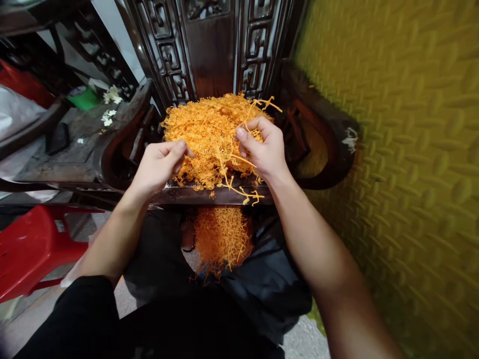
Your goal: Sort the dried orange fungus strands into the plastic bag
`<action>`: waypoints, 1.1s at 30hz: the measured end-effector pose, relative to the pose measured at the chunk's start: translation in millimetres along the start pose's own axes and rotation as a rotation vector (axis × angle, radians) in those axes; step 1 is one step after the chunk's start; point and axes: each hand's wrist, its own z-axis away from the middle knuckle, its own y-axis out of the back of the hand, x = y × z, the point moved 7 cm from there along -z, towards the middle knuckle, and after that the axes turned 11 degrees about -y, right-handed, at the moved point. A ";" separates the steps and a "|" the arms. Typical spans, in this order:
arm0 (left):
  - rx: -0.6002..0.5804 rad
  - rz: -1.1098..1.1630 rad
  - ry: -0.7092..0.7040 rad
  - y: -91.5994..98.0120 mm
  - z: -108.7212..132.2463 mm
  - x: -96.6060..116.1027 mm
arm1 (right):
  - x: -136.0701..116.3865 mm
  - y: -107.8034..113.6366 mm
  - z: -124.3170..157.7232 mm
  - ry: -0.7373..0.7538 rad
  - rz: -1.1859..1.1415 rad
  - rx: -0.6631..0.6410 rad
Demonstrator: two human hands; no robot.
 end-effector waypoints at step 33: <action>-0.502 -0.552 -0.595 -41.0 21.9 18.3 | -10.2 -34.0 32.9 -0.130 0.459 -0.712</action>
